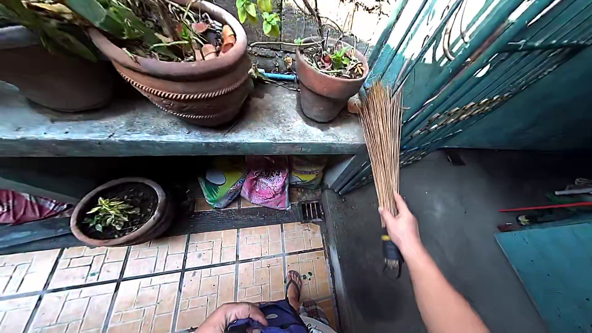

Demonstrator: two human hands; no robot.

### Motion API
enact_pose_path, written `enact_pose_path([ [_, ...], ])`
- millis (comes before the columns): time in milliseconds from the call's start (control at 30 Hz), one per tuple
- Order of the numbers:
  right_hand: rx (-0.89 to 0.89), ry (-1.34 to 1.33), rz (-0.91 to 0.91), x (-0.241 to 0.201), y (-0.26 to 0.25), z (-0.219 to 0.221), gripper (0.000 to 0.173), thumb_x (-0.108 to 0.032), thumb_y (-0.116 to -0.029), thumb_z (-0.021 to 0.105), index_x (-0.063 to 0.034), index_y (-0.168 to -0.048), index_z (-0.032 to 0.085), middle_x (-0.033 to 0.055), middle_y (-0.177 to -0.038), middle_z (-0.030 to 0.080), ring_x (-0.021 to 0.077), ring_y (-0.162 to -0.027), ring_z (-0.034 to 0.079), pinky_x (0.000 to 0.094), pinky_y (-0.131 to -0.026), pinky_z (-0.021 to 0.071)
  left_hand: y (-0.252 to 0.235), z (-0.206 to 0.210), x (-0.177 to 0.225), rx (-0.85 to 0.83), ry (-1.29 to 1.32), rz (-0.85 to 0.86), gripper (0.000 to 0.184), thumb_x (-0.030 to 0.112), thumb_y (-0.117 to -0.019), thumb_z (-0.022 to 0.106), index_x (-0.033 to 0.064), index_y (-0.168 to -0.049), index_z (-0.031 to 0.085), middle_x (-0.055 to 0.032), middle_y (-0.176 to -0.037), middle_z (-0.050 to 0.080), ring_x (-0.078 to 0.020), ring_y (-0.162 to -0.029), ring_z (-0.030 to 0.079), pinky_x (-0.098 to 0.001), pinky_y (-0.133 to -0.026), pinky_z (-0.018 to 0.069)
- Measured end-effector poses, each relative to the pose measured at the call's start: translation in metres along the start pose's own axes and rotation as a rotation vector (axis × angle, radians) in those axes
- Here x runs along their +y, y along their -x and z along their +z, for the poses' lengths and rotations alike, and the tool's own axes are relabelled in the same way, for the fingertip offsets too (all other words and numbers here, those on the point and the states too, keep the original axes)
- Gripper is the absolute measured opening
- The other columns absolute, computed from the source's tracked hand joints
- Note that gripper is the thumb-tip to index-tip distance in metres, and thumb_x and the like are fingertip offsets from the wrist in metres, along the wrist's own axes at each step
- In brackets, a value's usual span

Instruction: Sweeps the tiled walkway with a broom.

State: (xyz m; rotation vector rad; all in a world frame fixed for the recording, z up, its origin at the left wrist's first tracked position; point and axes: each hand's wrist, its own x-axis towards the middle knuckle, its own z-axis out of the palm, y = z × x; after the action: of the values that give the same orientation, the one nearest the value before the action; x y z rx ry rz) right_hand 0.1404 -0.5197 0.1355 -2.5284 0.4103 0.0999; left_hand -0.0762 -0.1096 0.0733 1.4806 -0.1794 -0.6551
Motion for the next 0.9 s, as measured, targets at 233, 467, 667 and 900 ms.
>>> enact_pose_path([
  [233, -0.089, 0.735, -0.019, -0.020, -0.133, -0.024, 0.070, -0.023, -0.1018, 0.060, -0.0259, -0.164, 0.028, 0.0308, -0.135, 0.057, 0.0516, -0.110, 0.064, 0.0688, -0.089, 0.0510, -0.004, 0.011, -0.002, 0.085, 0.048, -0.013, 0.016, 0.007, -0.0939, 0.070, 0.0016, -0.108, 0.075, -0.0047, -0.106, 0.076, -0.0076, -0.100, 0.069, -0.0313, -0.094, 0.0558],
  [467, -0.173, 0.763, -0.269, 0.049, -0.006, -0.159, 0.071, -0.023, -0.0937, 0.073, -0.0371, -0.157, 0.044, 0.0268, -0.121, 0.067, 0.0529, -0.102, 0.067, 0.0747, -0.080, 0.0500, -0.021, -0.004, -0.015, 0.012, 0.103, -0.041, 0.016, 0.016, -0.0912, 0.074, 0.0120, -0.106, 0.079, 0.0018, -0.103, 0.077, -0.0054, -0.097, 0.070, -0.0275, -0.091, 0.0563],
  [667, -0.058, 0.369, -0.088, 0.084, 0.067, -0.159, 0.075, -0.022, -0.0908, 0.076, -0.0289, -0.158, 0.043, 0.0193, -0.135, 0.065, 0.0428, -0.116, 0.066, 0.0718, -0.095, 0.0476, -0.048, -0.007, -0.001, -0.158, 0.038, -0.057, 0.014, 0.020, -0.0888, 0.075, 0.0171, -0.102, 0.079, 0.0066, -0.101, 0.076, -0.0009, -0.093, 0.069, -0.0235, -0.086, 0.0563],
  [900, -0.341, 0.341, -0.025, 0.001, 0.046, 0.001, 0.077, -0.025, -0.0923, 0.072, -0.0274, -0.161, 0.037, 0.0204, -0.129, 0.067, 0.0379, -0.112, 0.068, 0.0604, -0.097, 0.0529, -0.005, -0.011, -0.015, -0.179, -0.062, -0.046, 0.014, 0.018, -0.0894, 0.074, 0.0172, -0.103, 0.079, 0.0061, -0.101, 0.076, -0.0014, -0.092, 0.069, -0.0248, -0.085, 0.0566],
])
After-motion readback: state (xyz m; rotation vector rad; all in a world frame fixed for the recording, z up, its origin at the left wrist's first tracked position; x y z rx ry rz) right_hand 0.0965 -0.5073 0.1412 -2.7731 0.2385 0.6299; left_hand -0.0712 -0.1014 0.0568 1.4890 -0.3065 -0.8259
